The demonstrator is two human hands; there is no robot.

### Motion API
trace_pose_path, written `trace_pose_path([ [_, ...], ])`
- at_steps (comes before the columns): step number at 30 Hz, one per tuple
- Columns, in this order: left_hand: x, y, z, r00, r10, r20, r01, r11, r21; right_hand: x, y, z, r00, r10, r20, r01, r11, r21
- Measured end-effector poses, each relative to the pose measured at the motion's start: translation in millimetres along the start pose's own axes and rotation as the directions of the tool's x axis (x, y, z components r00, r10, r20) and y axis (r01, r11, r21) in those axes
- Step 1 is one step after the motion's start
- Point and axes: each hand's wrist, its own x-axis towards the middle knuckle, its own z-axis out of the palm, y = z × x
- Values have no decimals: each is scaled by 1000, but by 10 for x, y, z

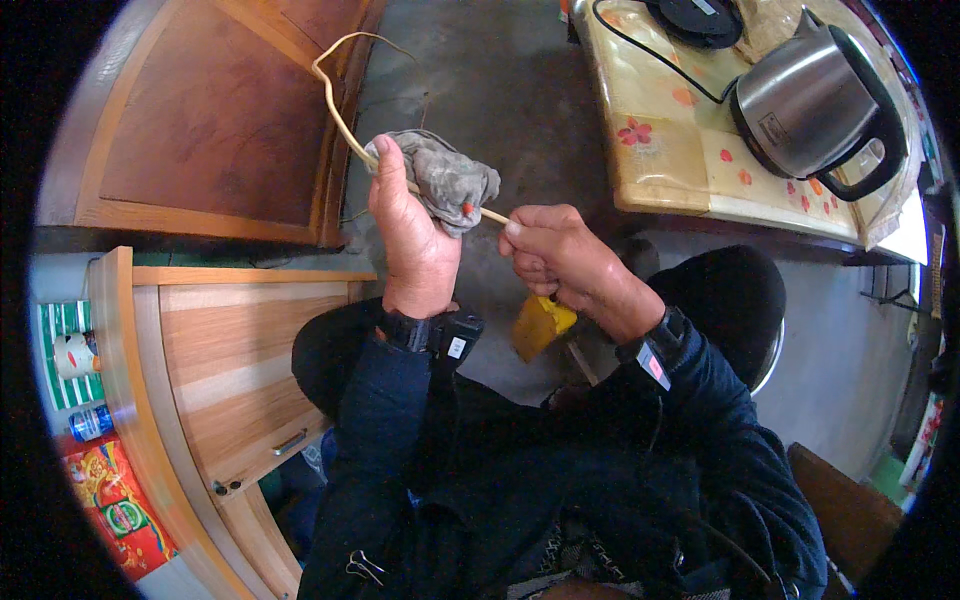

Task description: The person sits on the floor and manipulates a yellow electrical cable with a cloth, repeatedly wiping and pulling the cable and its connector. The person adjusts the cloth around the cable and connector multiple times while seated.

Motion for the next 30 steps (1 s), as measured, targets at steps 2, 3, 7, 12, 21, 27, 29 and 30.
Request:
trace_pose_path([
  [2, -35, -120, 22, 997, -40, -73, 40, 999, -5, -4, -12, 18, 1000, 16, 1, -16, 1000, 27],
  [3, -47, -179, 39, 993, -36, -115, 35, 999, -7, -4, -11, 28, 999, 28, -24, -27, 999, 38],
  [7, -112, -341, 86, 939, -294, -179, 302, 953, 18, 15, 28, 26, 999, 35, -6, -34, 995, 91],
  [12, -35, -221, 61, 961, -260, -93, 258, 965, -33, 50, 93, -28, 980, -162, 113, 157, 986, 52],
  [21, 16, -58, 184, 980, -179, -88, 178, 984, -17, -35, -57, -155, 809, -536, 240, 520, 462, -719],
  [27, 167, 327, 77, 988, -126, -93, 117, 988, -100, 100, 29, -264, 796, -467, 386, 601, 529, -599],
  [29, 183, 463, 14, 982, -131, -133, 112, 984, -137, 112, 96, -219, 798, -436, 416, 593, 445, -672],
  [30, 194, 522, -17, 979, -136, -151, 113, 982, -153, 90, 133, -182, 799, -432, 418, 583, 384, -716],
])
